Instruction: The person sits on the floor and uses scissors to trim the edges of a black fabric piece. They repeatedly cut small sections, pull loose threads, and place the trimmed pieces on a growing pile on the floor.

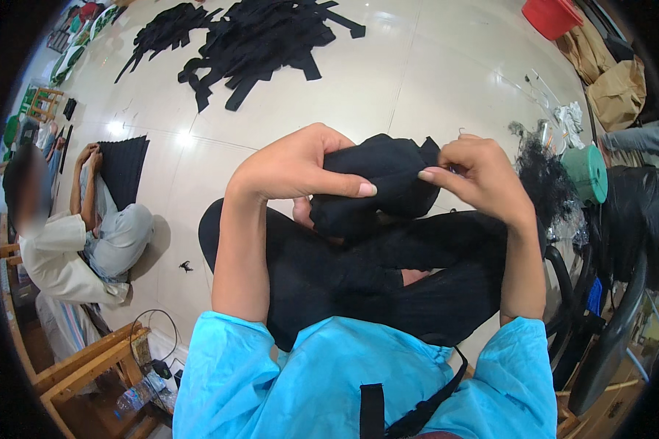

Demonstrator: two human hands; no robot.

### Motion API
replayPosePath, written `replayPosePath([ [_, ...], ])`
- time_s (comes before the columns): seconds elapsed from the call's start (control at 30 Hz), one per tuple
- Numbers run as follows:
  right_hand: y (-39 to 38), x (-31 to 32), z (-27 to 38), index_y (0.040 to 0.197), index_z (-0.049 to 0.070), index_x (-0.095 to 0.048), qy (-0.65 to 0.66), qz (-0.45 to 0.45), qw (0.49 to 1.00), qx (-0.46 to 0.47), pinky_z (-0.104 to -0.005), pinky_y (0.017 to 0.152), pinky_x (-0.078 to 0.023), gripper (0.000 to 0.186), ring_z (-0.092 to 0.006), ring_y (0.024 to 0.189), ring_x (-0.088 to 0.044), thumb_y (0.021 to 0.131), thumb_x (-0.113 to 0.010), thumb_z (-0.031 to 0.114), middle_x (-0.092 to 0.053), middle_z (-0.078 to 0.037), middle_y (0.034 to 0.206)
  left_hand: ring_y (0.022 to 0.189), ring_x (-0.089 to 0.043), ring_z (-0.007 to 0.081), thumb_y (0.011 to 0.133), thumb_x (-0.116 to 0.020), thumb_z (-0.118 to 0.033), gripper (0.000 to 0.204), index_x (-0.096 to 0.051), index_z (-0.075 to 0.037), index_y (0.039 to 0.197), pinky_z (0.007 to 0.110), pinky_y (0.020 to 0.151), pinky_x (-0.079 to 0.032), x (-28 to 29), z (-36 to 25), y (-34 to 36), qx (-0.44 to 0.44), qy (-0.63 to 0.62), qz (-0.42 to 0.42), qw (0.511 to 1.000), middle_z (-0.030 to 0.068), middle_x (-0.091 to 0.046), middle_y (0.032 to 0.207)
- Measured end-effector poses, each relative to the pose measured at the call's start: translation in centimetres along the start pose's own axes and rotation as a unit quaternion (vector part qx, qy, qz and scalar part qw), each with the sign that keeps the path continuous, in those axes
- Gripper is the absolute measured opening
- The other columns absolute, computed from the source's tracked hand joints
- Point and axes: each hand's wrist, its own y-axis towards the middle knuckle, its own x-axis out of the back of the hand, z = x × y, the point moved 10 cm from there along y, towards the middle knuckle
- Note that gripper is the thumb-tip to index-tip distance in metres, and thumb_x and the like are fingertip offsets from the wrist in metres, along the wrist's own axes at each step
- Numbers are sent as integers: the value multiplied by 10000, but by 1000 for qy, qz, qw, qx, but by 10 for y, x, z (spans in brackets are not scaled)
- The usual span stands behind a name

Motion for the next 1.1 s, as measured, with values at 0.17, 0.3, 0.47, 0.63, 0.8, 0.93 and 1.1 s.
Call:
replayPosePath([
  [0.17,-25,45,-75,733,64,-662,322,-106,939,-61,-245,600,-335,356,-56,654,-478,1001,-732,286,-535,64,695,547,-640,138,828,-881,-342,398,-759,33,880,280,499,-505,-3,-3,0,26,21,15,999,59,-673,631],
  [0.3,-63,111,-161,865,69,-637,628,-197,753,-2,-250,626,-355,270,-94,700,-497,1075,-621,238,-606,6,828,589,-643,153,821,-881,-339,382,-753,21,828,303,595,-520,-2,-24,2,7,2,-18,1000,56,-679,649],
  [0.47,-27,77,-76,850,86,-566,660,-416,609,-145,-247,722,-491,338,-119,703,-493,1136,-505,254,-643,-116,1048,598,-644,159,828,-873,-352,388,-760,19,834,301,594,-521,-11,-16,10,2,19,-38,999,63,-693,670],
  [0.63,-2,42,-64,913,72,-577,847,-101,521,33,-204,592,-488,331,-88,710,-494,1145,-482,289,-653,-178,1221,570,-624,157,831,-865,-365,394,-754,12,806,299,570,-500,-7,-13,9,-9,22,-64,998,54,-675,645],
  [0.8,-10,35,-61,927,43,-644,371,-201,901,-97,-266,542,-436,292,-93,577,-495,1089,-604,281,-735,-111,914,540,-614,157,824,-866,-379,407,-755,11,790,293,554,-490,3,-3,11,6,53,-78,996,60,-667,621],
  [0.93,-1,9,-16,902,-1,-761,53,-69,994,-71,-317,554,-443,313,-115,580,-588,957,-776,307,-667,-135,646,541,-645,177,812,-875,-390,422,-780,21,822,302,553,-514,6,-3,4,21,66,-76,995,79,-692,634],
  [1.1,-10,-5,-42,711,44,-658,191,-4,977,-93,-321,520,-364,357,-95,551,-488,937,-796,284,-525,-12,592,549,-657,176,812,-885,-388,429,-793,30,848,293,545,-512,0,-12,4,-1,57,-59,997,86,-699,638],
])
